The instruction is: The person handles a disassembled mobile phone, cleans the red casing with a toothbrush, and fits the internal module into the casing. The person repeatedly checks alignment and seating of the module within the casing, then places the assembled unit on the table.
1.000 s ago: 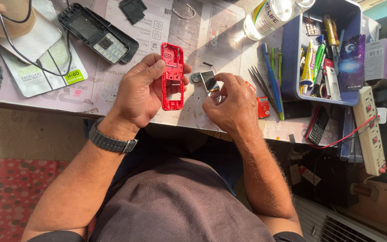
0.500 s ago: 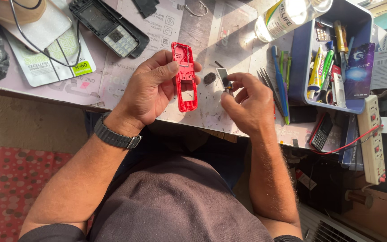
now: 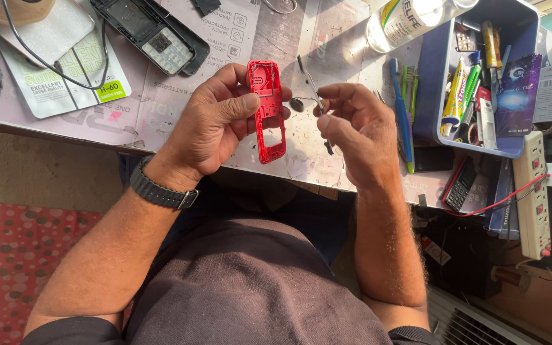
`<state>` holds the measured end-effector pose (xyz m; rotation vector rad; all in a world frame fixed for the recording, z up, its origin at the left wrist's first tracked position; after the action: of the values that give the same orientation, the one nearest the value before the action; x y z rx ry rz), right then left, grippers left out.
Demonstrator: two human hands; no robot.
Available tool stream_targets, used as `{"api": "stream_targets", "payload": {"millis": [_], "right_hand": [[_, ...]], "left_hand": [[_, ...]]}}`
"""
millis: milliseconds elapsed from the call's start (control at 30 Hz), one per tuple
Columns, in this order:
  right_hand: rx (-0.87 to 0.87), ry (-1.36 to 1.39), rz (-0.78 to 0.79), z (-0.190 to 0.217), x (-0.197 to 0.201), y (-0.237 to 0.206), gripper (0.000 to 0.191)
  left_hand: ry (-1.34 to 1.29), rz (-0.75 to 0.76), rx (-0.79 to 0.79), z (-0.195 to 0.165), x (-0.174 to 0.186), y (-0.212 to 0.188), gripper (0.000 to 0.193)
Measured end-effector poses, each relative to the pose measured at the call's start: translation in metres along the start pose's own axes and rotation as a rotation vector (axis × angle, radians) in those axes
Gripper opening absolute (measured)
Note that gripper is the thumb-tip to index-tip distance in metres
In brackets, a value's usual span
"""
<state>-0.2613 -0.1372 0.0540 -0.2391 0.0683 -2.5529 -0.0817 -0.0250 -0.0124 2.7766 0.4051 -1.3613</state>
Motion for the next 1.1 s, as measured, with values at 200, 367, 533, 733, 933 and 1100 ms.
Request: {"api": "stream_targets", "payload": {"millis": [200, 367, 533, 733, 933, 1100], "right_hand": [[0.02, 0.072, 0.038, 0.0, -0.002, 0.012, 0.045], [-0.033, 0.153, 0.044, 0.001, -0.006, 0.022, 0.046], [-0.007, 0.143, 0.057, 0.001, -0.011, 0.025, 0.045], [0.082, 0.025, 0.035, 0.0, -0.025, 0.014, 0.041], [0.268, -0.332, -0.024, 0.011, -0.04, 0.002, 0.042], [0.239, -0.244, -0.035, 0.02, -0.041, 0.007, 0.04]], "left_hand": [[0.007, -0.012, -0.01, 0.004, 0.002, 0.002, 0.034], [0.037, -0.048, -0.007, 0.005, 0.0, 0.003, 0.033], [0.068, -0.071, -0.01, 0.004, -0.002, 0.003, 0.031], [0.049, -0.063, -0.019, 0.007, 0.0, 0.003, 0.027], [0.037, -0.071, -0.011, 0.009, 0.001, 0.003, 0.025], [0.031, -0.07, -0.001, 0.012, 0.003, 0.004, 0.025]]}}
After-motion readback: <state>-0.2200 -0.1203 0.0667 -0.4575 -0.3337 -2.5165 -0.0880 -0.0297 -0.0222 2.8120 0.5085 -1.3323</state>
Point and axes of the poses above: each hand's wrist, its own y-axis towards the middle knuckle, its own x-axis out of the back of the hand, z = x × y, the point moved 4 cm from there along y, towards the middle knuckle, and after that the axes turned 8 degrees about -z, right-handed, at the moved point
